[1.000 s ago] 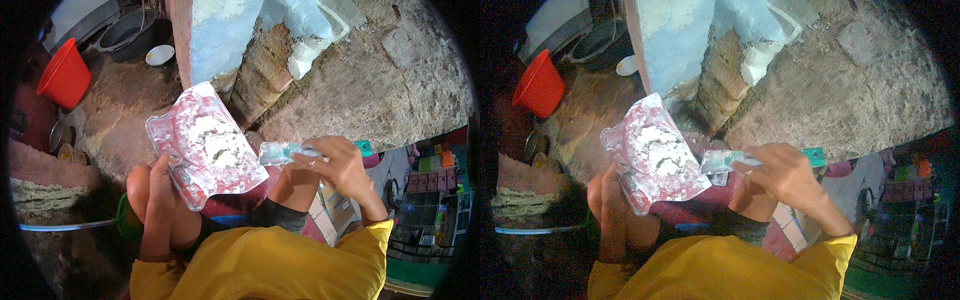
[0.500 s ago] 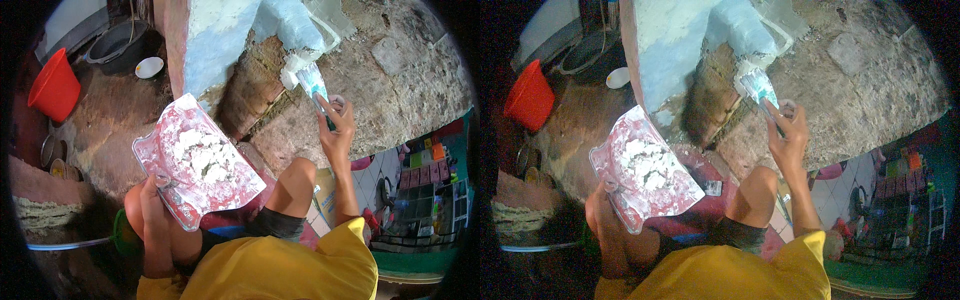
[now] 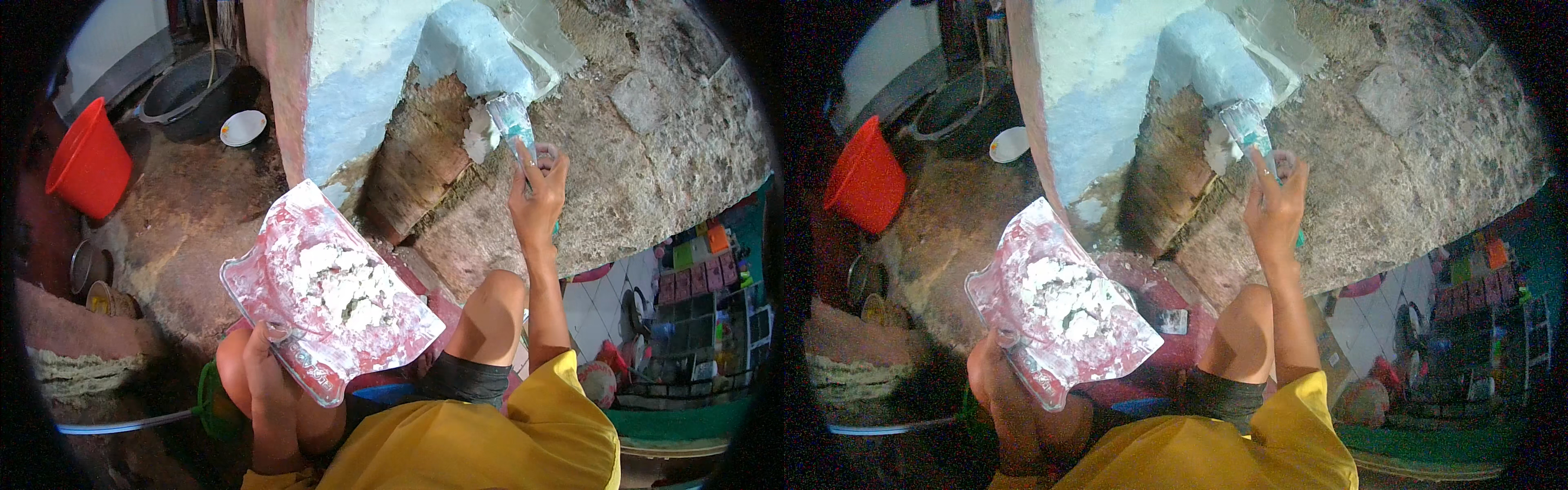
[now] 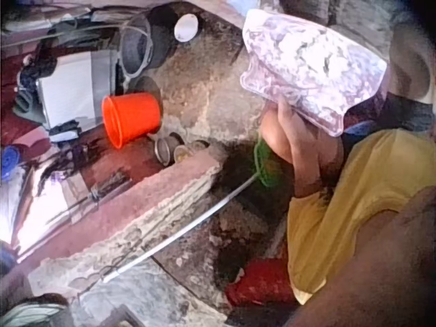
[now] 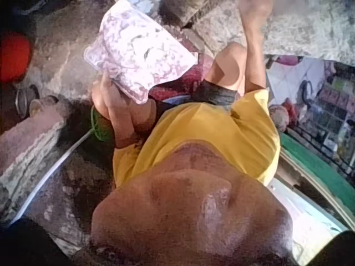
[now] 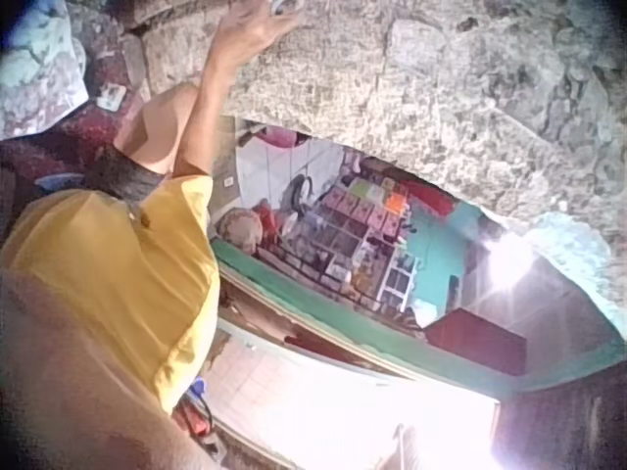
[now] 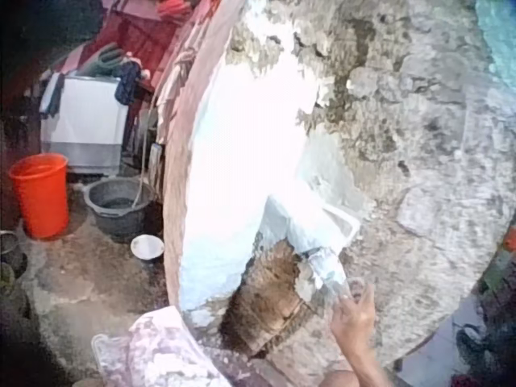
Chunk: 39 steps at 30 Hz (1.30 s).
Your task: The person uses a putty knife to apply white patching compound from a tray onto a damaged wall surface.
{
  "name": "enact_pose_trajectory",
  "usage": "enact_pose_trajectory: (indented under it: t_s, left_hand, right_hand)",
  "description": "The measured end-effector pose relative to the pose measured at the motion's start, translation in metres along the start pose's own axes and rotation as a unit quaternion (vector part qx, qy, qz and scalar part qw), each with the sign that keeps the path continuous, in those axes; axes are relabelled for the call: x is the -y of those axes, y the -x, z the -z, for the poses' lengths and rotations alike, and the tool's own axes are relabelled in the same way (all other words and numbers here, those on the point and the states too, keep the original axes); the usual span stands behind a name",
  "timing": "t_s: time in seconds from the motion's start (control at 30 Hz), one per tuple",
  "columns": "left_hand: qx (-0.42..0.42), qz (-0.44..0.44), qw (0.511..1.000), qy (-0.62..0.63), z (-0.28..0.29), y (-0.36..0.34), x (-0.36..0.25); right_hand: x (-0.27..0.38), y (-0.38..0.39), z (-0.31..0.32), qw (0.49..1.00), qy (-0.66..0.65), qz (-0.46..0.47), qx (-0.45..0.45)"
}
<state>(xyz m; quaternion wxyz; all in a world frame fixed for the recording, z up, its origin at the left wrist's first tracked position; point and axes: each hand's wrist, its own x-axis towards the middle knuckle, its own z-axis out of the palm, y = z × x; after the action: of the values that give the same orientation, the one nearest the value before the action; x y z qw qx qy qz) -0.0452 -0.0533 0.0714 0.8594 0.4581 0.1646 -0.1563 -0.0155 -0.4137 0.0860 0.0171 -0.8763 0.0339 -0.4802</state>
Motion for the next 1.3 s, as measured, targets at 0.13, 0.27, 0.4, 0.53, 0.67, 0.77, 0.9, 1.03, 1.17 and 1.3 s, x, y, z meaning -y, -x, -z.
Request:
enact_pose_trajectory:
  t_s: [0.13, 0.27, 0.4, 0.53, 0.67, 0.77, 0.9, 1.03, 1.17, 1.3]
  left_hand:
    - [0.037, 0.052, 0.996, 0.056, 0.010, -0.005, 0.002]
    - [0.013, -0.016, 1.000, 0.019, 0.005, -0.003, 0.004]
    - [0.010, -0.044, 0.999, 0.009, -0.005, 0.001, 0.000]
    - [0.020, -0.027, 0.999, 0.005, -0.001, 0.000, -0.002]
    - [0.015, -0.037, 0.999, 0.011, -0.008, 0.001, -0.004]
    - [0.048, -0.050, 0.997, 0.029, -0.004, 0.000, -0.001]
    - [0.039, -0.017, 0.999, 0.016, -0.002, -0.001, -0.002]
    - [0.056, 0.062, 0.994, 0.064, 0.012, -0.010, 0.007]
    - [0.056, 0.059, 0.994, 0.077, 0.014, -0.011, 0.009]
    - [0.057, 0.033, 0.997, 0.051, 0.006, -0.003, 0.003]
  right_hand:
    - [0.000, -0.009, 0.004, 0.999, -0.008, 0.024, 0.028]
    - [-0.001, -0.018, 0.009, 0.998, 0.006, 0.027, 0.059]
    - [-0.006, -0.023, 0.013, 0.995, 0.030, 0.051, 0.074]
    - [-0.012, -0.017, 0.017, 0.995, 0.049, 0.060, 0.070]
    - [-0.010, -0.010, 0.029, 0.995, 0.013, 0.010, 0.095]
    - [-0.006, -0.015, 0.035, 0.994, 0.015, 0.036, 0.099]
    - [0.006, -0.038, 0.039, 0.985, 0.062, 0.092, 0.133]
    - [0.013, -0.051, 0.040, 0.975, 0.101, 0.115, 0.163]
    - [0.014, -0.053, 0.039, 0.967, 0.134, 0.112, 0.184]
    - [0.016, -0.045, 0.050, 0.966, 0.143, 0.108, 0.186]
